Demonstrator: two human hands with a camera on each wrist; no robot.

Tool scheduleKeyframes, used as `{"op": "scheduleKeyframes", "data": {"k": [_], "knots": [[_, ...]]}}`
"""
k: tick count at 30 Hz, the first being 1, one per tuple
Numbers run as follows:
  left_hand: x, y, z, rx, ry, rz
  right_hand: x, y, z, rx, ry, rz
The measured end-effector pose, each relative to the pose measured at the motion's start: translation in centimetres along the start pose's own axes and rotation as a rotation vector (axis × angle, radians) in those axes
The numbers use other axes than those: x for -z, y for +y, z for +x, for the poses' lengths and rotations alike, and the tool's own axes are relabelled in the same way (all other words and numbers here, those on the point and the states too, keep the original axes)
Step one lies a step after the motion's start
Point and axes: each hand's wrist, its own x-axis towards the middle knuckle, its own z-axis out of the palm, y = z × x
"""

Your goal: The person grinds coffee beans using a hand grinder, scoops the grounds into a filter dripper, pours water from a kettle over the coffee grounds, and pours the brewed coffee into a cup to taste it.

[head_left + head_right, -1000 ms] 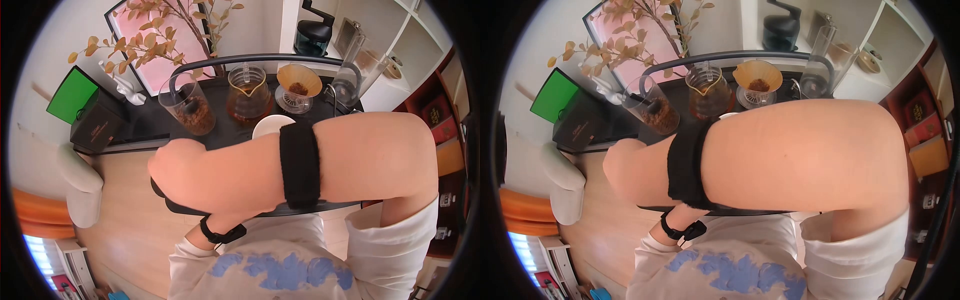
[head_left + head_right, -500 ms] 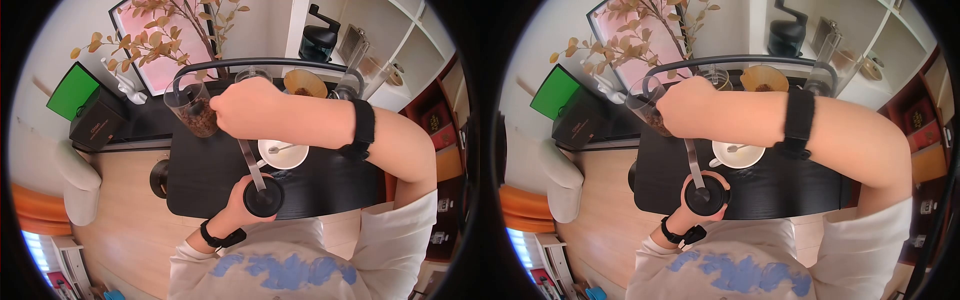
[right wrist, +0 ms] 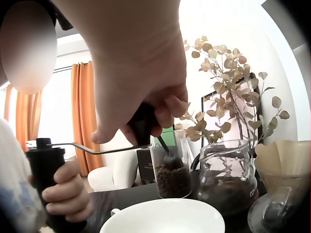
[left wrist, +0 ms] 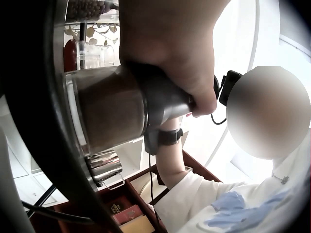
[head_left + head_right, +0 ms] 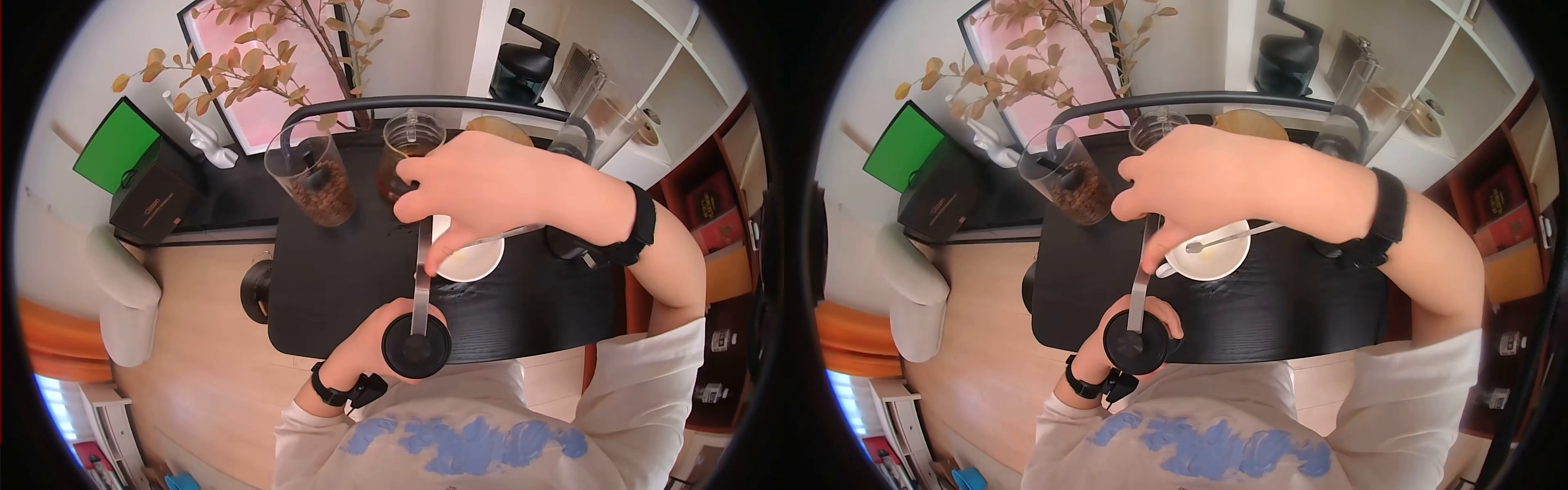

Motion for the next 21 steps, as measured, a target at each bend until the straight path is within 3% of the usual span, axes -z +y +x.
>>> {"op": "scheduleKeyframes", "data": {"k": [8,10,11,13,15,17,19,21], "knots": [[-0.4,1.4,-0.1,0.057,0.049,-0.054,-1.5,-0.1,-0.7,-0.071,0.047,-0.042],[-1.5,2.2,-0.8,0.195,0.339,0.037,-2.0,0.2,-1.6,-0.117,0.1,-0.084],[-1.7,2.2,-1.0,0.195,0.34,0.037,-2.1,0.1,-2.0,-0.115,0.101,-0.084],[-2.2,2.0,-1.1,0.188,0.555,0.244,-2.4,-0.6,-2.7,-0.259,0.072,-0.108],[-2.7,2.1,-1.1,0.179,0.572,0.291,-2.6,-1.3,-3.1,-0.279,0.109,-0.13],[-3.0,2.1,-1.0,0.019,0.559,0.368,-2.3,-1.9,-3.4,-0.333,0.102,-0.199],[-2.8,1.7,-1.0,0.051,0.653,0.532,-2.3,-2.6,-3.7,-0.389,0.101,-0.213],[-2.9,1.7,-0.6,0.045,0.674,0.487,-2.3,-3.0,-3.9,-0.444,0.101,-0.23]]}}
